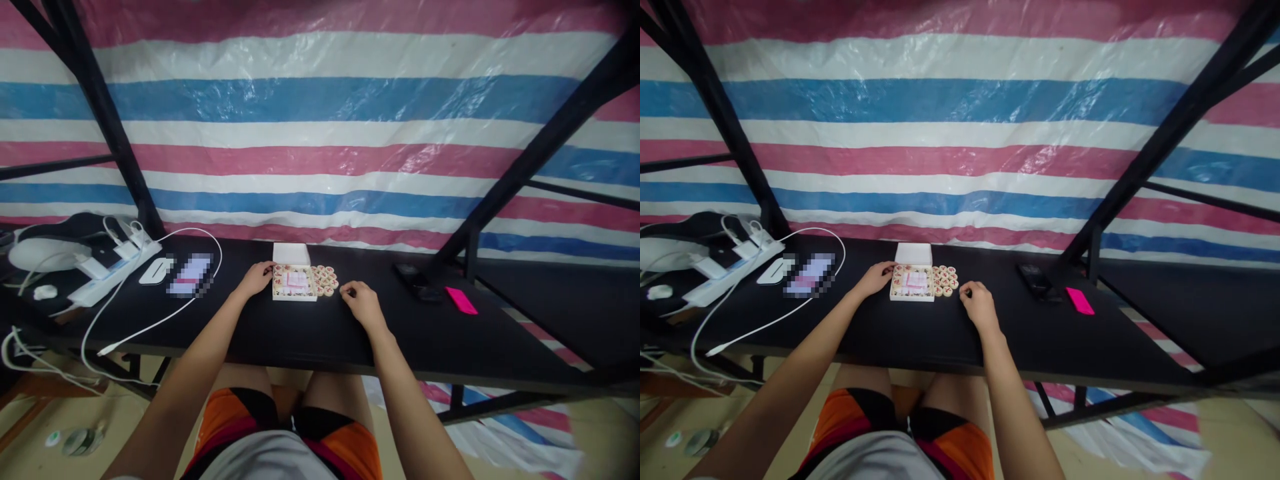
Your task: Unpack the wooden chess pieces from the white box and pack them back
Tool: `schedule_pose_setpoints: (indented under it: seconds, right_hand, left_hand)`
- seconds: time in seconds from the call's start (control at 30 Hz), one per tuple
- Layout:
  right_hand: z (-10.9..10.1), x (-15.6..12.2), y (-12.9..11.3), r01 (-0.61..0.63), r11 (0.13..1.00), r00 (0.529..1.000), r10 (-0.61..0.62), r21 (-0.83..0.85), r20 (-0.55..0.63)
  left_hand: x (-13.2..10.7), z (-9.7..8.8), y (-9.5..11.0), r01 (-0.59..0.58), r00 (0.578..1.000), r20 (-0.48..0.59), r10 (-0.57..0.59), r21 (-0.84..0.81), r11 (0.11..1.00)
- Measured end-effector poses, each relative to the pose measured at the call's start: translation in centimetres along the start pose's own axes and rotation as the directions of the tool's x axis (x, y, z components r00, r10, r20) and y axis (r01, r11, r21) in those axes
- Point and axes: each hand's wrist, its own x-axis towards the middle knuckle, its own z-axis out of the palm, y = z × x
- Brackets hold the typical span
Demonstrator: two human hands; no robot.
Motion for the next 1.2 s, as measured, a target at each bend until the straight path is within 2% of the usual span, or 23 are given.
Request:
schedule_pose_setpoints:
  seconds: [0.2, 0.43, 0.63, 0.93, 1.2]
  right_hand:
    - [0.9, 0.0, -1.1, 0.057, 0.992, 0.994, -0.067, 0.114, 0.088]
    - [0.6, -0.3, -1.1, 0.091, 0.989, 0.992, -0.100, 0.116, 0.073]
    - [0.6, -0.3, -1.3, 0.049, 0.989, 0.996, -0.060, 0.137, 0.073]
    - [0.6, -0.8, -1.4, 0.140, 0.988, 0.981, -0.148, 0.067, 0.125]
    - [0.7, -0.7, -1.1, 0.145, 0.988, 0.980, -0.150, 0.048, 0.133]
  left_hand:
    - [-0.2, -0.2, 0.3, 0.013, 1.000, 0.005, -0.013, 0.014, 1.000]
    - [0.0, 0.1, -0.1, -0.003, 1.000, -0.003, 0.003, 0.006, 1.000]
    - [-0.1, 0.2, -0.2, -0.001, 1.000, -0.005, 0.001, 0.005, 1.000]
    - [-0.1, 0.1, -0.1, -0.002, 1.000, -0.004, 0.002, 0.015, 1.000]
    - [0.0, 0.2, -0.4, -0.006, 1.000, 0.003, 0.006, 0.013, 1.000]
